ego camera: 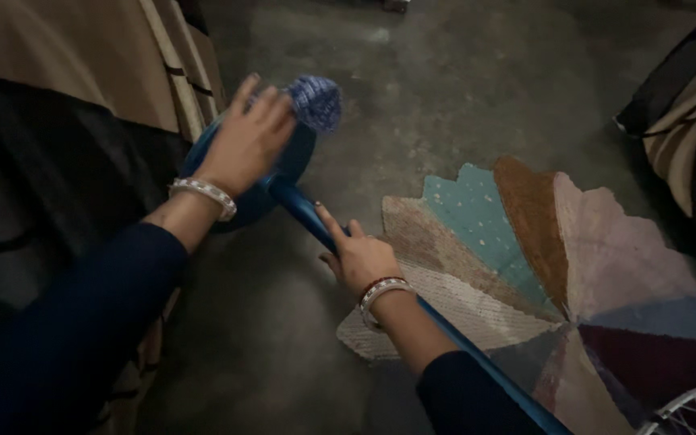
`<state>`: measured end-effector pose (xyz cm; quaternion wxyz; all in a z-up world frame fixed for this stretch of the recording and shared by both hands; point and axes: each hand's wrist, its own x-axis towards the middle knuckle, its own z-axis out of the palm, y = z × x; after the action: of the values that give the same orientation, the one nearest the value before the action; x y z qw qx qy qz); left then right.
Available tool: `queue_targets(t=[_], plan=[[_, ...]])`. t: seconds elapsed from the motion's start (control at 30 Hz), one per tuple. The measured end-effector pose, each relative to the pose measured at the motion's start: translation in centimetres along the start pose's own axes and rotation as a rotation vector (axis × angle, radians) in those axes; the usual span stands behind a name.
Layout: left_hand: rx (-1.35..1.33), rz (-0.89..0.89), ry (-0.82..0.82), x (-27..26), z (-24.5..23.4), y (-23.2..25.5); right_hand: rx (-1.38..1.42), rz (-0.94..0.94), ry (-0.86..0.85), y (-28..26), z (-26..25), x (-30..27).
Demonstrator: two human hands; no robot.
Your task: The person removes the front grille from a pedestal fan lying on the floor, wipes the grille, blades and fan pole with a cloth, detaches the blade assembly from the motor hub, and works on the hub nut before reattaching components.
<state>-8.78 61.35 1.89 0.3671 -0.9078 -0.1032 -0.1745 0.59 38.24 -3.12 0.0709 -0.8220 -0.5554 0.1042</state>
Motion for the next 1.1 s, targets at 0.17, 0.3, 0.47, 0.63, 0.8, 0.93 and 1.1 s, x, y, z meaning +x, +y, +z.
queue_targets(t=[0.17,0.3,0.47,0.63,0.8,0.93,1.1], plan=[[-0.017,0.200,-0.091,-2.6,-0.6,0.7,0.010,-0.027,0.002,0.0,0.1,0.1],[0.100,0.041,0.018,-0.5,-0.3,-0.6,0.019,-0.015,-0.006,0.4,0.1,0.1],[0.190,0.120,-0.057,3.1,0.8,0.6,0.016,0.012,-0.048,0.0,-0.6,0.2],[-0.303,0.152,-0.267,1.6,2.0,2.7,-0.001,-0.003,-0.011,0.4,0.0,0.3],[-0.779,-0.107,-0.330,-0.2,1.6,5.4,-0.017,-0.019,0.003,0.8,0.7,0.9],[-0.715,-0.015,-0.301,-1.3,0.6,4.8,-0.029,-0.057,0.032,1.0,1.0,0.7],[-0.058,0.214,-0.084,-1.3,-0.2,0.7,0.011,-0.033,0.003,0.7,0.6,0.4]])
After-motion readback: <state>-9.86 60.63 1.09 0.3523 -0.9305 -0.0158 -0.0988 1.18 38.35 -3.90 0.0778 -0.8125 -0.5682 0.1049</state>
